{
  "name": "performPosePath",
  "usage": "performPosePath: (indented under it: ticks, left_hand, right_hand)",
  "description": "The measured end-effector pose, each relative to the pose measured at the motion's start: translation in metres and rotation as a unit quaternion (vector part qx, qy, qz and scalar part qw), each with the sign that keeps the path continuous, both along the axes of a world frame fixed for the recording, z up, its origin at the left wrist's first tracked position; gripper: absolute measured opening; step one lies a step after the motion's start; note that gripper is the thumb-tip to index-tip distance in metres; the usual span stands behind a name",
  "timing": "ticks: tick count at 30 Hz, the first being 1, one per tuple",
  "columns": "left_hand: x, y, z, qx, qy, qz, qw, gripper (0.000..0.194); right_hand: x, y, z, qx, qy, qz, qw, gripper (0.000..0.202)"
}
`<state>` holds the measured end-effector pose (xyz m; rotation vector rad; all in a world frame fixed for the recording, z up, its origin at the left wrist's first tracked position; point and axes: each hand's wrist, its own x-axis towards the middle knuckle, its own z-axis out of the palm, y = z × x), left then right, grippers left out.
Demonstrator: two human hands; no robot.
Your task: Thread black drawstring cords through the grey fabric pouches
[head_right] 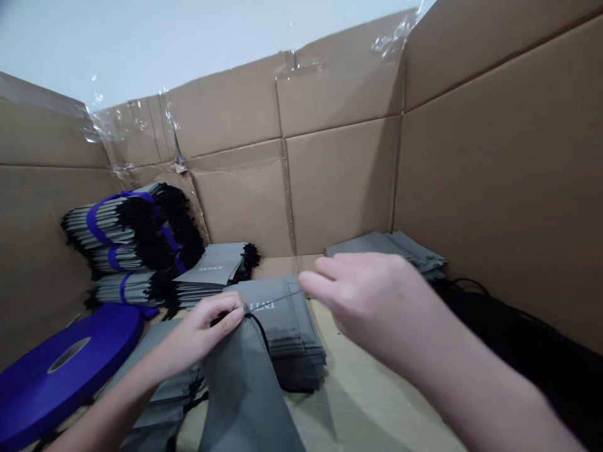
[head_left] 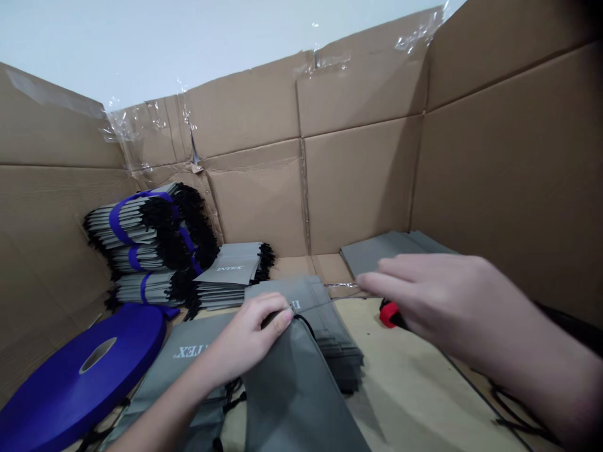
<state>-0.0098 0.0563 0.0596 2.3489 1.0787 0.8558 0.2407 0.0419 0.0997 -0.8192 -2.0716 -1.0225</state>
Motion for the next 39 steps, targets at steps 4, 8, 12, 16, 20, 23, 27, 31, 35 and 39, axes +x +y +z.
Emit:
performPosePath:
  ticks: [4,8,12,16,20,23,27,31,35,39]
  left_hand:
    - [0.008,-0.004,-0.005,-0.019,-0.045,-0.032,0.998,0.033]
    - [0.008,-0.003,-0.006,-0.035,-0.073,-0.027,0.996,0.033]
    - [0.003,0.003,-0.004,-0.044,-0.095,-0.012,0.994,0.035]
    - [0.0,0.007,-0.005,-0.085,-0.125,-0.017,0.988,0.034]
    - [0.001,0.005,-0.005,-0.083,-0.144,-0.037,0.985,0.032]
    - [0.005,0.002,-0.004,-0.066,-0.153,-0.053,0.985,0.033]
    - [0.008,0.001,-0.005,-0.076,-0.174,-0.04,0.981,0.028]
    - [0.007,0.005,-0.006,-0.072,-0.139,-0.011,0.988,0.033]
    - [-0.002,0.008,0.002,-0.045,-0.069,-0.02,0.996,0.032]
    - [-0.015,0.011,0.011,-0.021,-0.006,-0.035,0.999,0.041]
  right_hand:
    - [-0.028,-0.003,-0.017,0.007,-0.013,0.017,1.0,0.028]
    - [-0.039,-0.003,-0.02,0.006,-0.056,0.042,0.998,0.031]
    - [-0.026,0.001,-0.009,-0.023,-0.033,0.037,0.998,0.024]
    - [-0.021,0.004,-0.008,-0.04,-0.033,0.036,0.998,0.035]
    - [-0.03,0.007,-0.019,-0.046,-0.028,0.062,0.997,0.037]
    - [-0.035,0.005,-0.022,-0.044,-0.024,0.065,0.997,0.038]
    - [-0.038,0.0,-0.019,-0.012,-0.037,0.056,0.998,0.039]
    - [-0.038,-0.001,-0.018,-0.006,-0.05,0.055,0.997,0.038]
    - [-0.022,0.009,-0.011,-0.037,-0.029,0.015,0.999,0.035]
    - [-0.002,0.023,-0.006,-0.125,0.017,0.009,0.992,0.033]
